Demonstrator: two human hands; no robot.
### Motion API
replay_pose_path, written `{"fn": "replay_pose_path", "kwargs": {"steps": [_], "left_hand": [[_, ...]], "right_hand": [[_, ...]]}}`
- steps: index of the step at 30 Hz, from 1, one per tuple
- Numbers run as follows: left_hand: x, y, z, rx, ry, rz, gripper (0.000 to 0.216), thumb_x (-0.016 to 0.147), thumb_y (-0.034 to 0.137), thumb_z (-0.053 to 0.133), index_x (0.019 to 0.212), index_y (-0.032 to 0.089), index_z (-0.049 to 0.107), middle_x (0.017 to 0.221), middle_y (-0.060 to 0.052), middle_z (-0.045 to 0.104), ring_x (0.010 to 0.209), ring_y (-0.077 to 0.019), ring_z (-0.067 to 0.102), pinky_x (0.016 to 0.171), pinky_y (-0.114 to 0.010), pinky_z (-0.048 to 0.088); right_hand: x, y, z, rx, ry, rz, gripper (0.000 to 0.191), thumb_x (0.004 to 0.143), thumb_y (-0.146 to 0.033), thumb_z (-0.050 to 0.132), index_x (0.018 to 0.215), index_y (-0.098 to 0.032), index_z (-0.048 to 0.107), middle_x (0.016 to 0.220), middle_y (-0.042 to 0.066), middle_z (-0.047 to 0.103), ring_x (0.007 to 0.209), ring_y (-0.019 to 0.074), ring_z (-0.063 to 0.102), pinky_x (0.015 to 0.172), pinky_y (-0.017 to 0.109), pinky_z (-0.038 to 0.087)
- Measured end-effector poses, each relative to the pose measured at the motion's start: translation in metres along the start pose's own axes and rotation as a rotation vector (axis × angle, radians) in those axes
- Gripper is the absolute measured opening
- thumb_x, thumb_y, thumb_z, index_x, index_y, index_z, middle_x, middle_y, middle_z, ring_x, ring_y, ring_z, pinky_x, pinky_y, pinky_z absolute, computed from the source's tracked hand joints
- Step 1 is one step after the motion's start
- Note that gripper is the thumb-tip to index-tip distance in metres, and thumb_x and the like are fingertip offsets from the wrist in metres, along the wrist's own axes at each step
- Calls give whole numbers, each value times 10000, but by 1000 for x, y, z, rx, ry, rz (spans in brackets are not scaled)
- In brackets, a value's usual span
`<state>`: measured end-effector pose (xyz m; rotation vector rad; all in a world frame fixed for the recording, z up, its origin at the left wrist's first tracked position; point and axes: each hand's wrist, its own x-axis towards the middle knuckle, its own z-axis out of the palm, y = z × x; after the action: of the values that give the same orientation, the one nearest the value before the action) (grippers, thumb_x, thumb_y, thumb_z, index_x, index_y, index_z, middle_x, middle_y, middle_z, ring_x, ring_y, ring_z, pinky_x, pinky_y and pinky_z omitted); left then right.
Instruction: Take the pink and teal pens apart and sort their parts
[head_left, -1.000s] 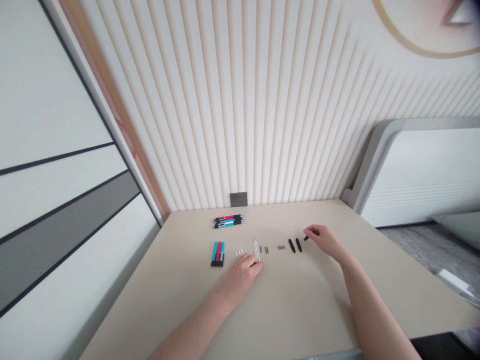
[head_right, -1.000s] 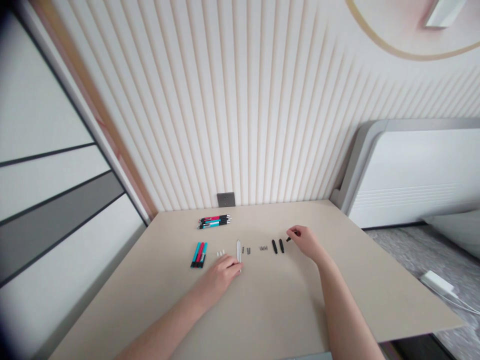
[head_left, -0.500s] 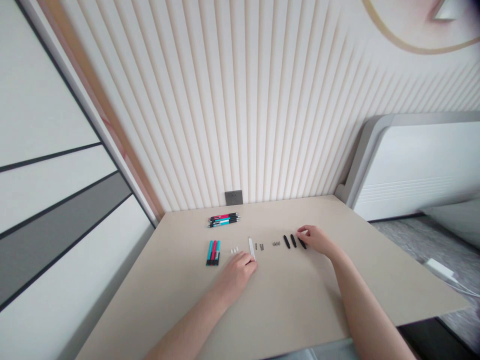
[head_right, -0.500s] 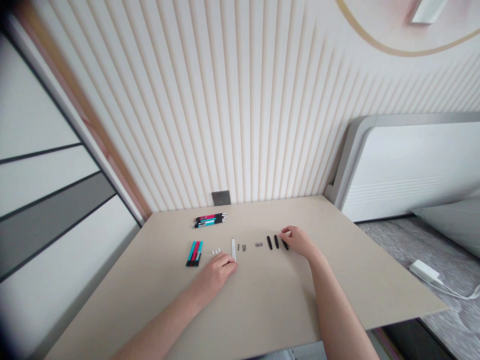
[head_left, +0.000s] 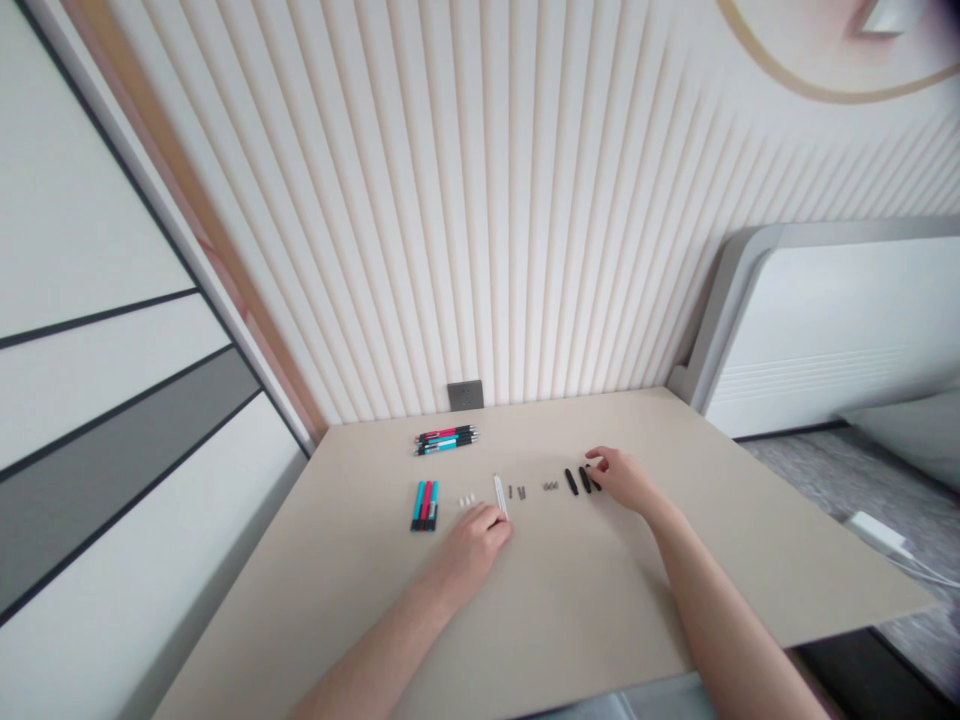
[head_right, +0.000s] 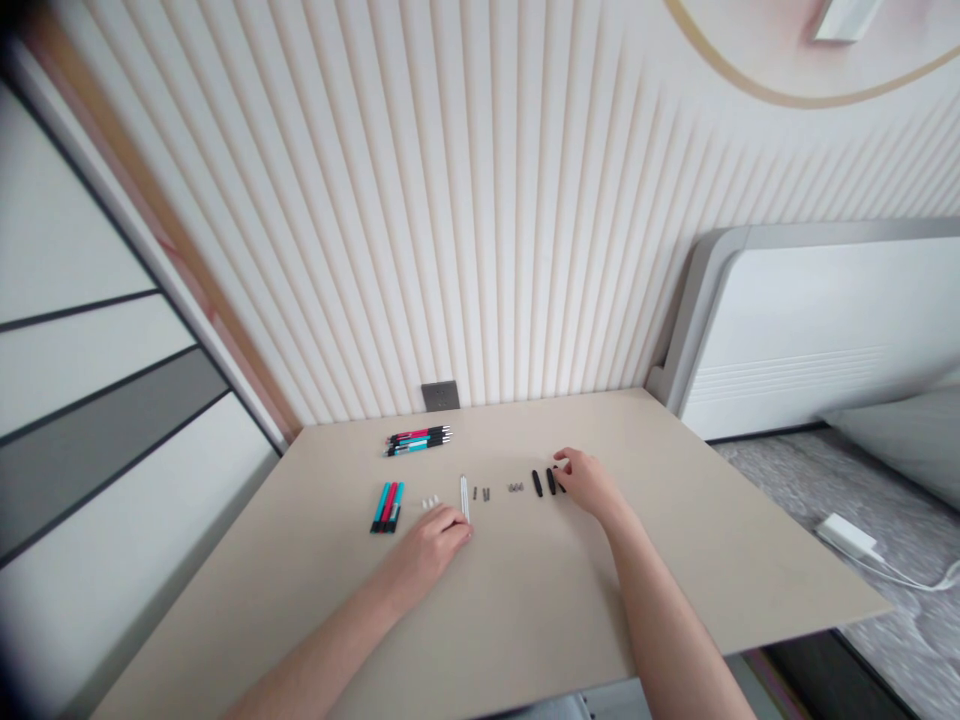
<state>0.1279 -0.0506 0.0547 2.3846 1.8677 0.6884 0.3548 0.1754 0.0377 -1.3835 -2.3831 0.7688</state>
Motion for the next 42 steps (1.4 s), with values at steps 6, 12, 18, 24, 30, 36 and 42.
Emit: {"fn": "replay_pose_path", "kwargs": {"steps": [6, 12, 18, 24, 30, 36, 42], "left_hand": [[-1, 4, -4, -30, 24, -4, 251, 943, 167, 449, 902, 289, 665, 918, -31, 641, 924, -223, 596, 828, -359, 505], [-2, 4, -5, -44, 35, -10, 240, 928, 148, 479, 909, 295, 668, 916, -27, 646, 910, -220, 608, 817, -357, 515], [-5, 3, -5, 5, 0, 7, 147, 881, 119, 589, 970, 228, 633, 967, -37, 624, 935, -207, 610, 855, -349, 517], [-11, -4, -17, 31, 129, -28, 157, 928, 163, 523, 1018, 229, 633, 998, -39, 629, 947, -184, 600, 882, -345, 489], [-6, -58, -43, 132, 315, -232, 248, 934, 171, 463, 1083, 215, 657, 1054, -74, 648, 992, -219, 588, 915, -390, 463], [12, -119, -67, 221, 148, -402, 243, 874, 99, 496, 973, 191, 697, 997, -85, 669, 963, -233, 609, 901, -372, 459], [23, -141, -61, 195, 97, -423, 141, 841, 96, 559, 812, 174, 672, 890, -51, 642, 822, -192, 619, 789, -307, 484]], "right_hand": [[-2, -3, 0, -19, 36, 5, 300, 857, -274, 544, 1122, -180, 647, 889, 70, 727, 801, 186, 655, 705, 256, 415], [1, -2, 0, -42, 83, 53, 293, 867, -306, 499, 1071, -186, 671, 892, 80, 729, 806, 209, 651, 696, 279, 409], [4, 1, 5, -55, 103, 96, 268, 875, -324, 477, 980, -203, 692, 852, 67, 728, 786, 208, 652, 678, 276, 408], [6, 3, 9, -83, 120, 125, 266, 877, -343, 480, 950, -213, 700, 850, 78, 726, 807, 219, 658, 669, 278, 418], [4, 1, 9, -96, 128, 121, 283, 885, -355, 457, 956, -220, 696, 872, 91, 729, 842, 242, 666, 665, 292, 425], [1, -1, 9, -93, 131, 108, 268, 883, -358, 471, 928, -218, 696, 869, 97, 732, 832, 239, 675, 638, 279, 416], [2, -1, 10, -82, 118, 101, 274, 886, -351, 451, 921, -225, 692, 841, 86, 732, 826, 242, 677, 631, 279, 411]]}}
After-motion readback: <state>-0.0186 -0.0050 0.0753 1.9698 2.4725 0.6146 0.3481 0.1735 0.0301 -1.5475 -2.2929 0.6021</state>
